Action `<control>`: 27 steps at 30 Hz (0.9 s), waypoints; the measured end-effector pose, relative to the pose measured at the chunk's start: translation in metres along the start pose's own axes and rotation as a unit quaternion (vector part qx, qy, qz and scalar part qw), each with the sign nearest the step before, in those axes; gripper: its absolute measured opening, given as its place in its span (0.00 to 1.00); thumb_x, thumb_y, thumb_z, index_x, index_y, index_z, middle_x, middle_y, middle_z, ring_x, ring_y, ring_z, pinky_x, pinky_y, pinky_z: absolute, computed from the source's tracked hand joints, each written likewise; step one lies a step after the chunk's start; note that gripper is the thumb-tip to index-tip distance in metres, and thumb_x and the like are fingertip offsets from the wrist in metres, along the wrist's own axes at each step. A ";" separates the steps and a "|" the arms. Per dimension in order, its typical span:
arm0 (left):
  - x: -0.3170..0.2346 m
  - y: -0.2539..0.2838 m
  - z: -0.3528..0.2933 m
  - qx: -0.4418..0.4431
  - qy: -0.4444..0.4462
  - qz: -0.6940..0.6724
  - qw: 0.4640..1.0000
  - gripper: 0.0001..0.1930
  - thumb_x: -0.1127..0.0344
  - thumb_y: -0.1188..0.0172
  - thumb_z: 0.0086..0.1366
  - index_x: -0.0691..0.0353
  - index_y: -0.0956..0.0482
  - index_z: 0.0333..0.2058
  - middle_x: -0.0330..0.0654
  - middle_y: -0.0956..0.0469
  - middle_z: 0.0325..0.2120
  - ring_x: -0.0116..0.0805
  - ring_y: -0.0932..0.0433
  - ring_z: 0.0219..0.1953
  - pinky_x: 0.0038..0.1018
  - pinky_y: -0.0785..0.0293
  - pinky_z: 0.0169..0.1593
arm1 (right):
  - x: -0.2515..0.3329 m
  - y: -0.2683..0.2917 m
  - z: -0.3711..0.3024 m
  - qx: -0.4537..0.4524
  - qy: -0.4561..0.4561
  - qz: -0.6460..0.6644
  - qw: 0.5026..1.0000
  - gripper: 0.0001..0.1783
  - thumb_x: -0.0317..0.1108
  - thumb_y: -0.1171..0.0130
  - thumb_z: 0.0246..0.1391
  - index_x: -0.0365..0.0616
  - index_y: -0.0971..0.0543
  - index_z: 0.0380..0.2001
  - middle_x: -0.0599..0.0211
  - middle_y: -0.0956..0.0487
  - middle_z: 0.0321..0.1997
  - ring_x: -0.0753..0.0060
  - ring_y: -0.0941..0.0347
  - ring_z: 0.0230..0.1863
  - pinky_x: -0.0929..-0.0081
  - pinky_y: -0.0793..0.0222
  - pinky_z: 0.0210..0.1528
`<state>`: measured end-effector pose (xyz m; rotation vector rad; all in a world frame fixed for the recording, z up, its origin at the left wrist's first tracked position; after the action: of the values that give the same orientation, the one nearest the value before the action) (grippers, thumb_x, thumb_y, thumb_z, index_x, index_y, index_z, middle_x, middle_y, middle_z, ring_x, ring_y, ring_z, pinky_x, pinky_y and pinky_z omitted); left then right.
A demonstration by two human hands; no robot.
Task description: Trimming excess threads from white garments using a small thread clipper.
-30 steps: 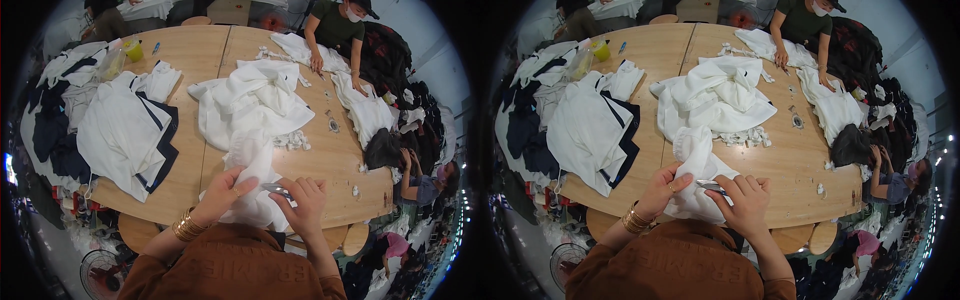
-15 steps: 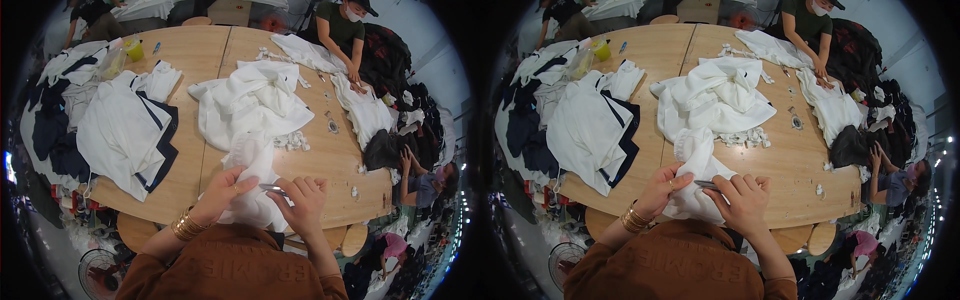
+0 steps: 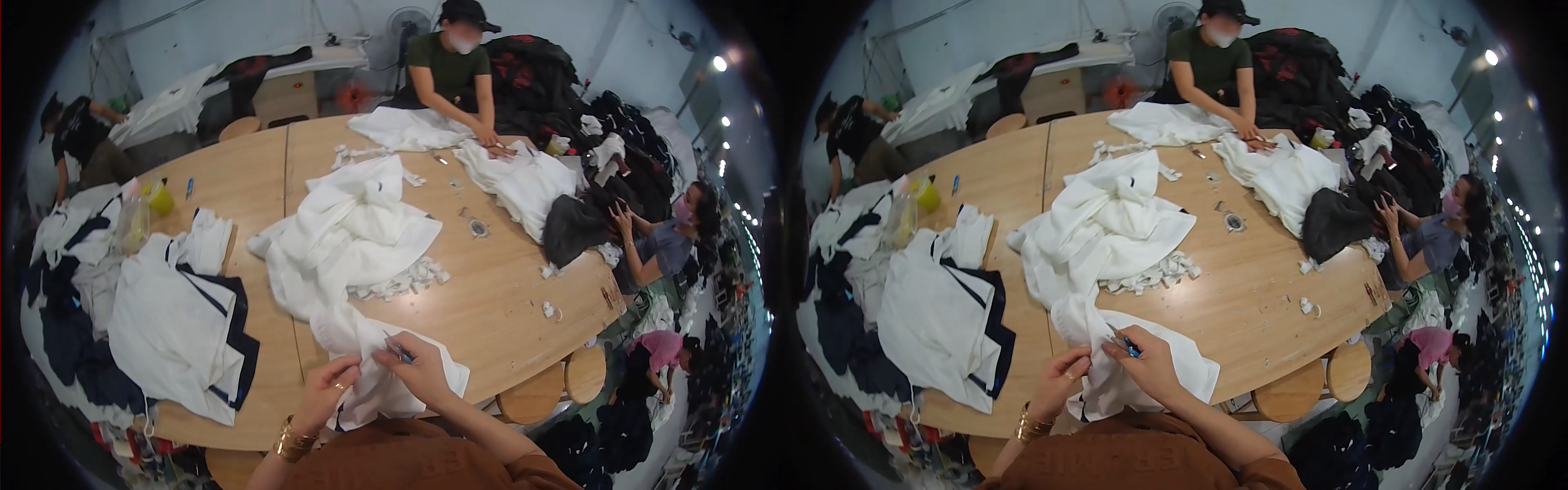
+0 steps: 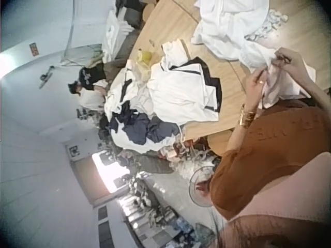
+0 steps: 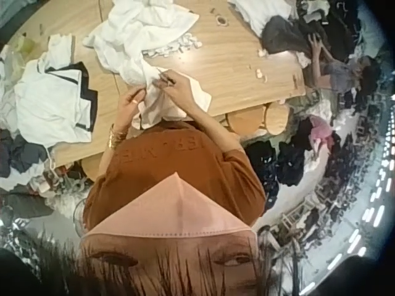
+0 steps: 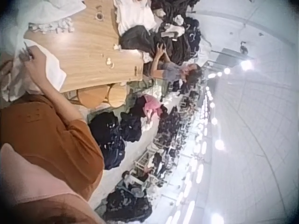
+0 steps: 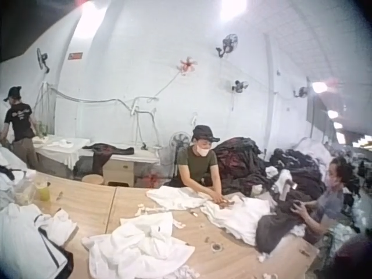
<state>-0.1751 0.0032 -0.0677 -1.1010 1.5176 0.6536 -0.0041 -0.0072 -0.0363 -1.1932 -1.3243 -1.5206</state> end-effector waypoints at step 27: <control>-0.048 0.023 0.008 0.055 -0.048 0.121 0.990 0.13 0.68 0.48 0.59 0.66 0.27 0.41 0.37 0.24 0.29 0.25 0.28 0.30 0.21 0.32 0.35 | 0.023 0.031 0.012 0.076 0.056 0.073 0.993 0.18 0.34 0.40 0.45 0.46 0.25 0.42 0.70 0.25 0.41 0.77 0.30 0.38 0.80 0.35 0.39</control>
<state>-0.1931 0.0339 -0.0274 -0.7977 1.5984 0.7673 0.0216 0.0000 -0.0058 -1.0681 -1.2270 -1.3388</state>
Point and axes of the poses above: each hand's wrist, its own z-axis towards the middle knuckle, its own y-axis out of the back of the hand, x = y × z, the point moved 3 cm from there along z, towards the middle knuckle
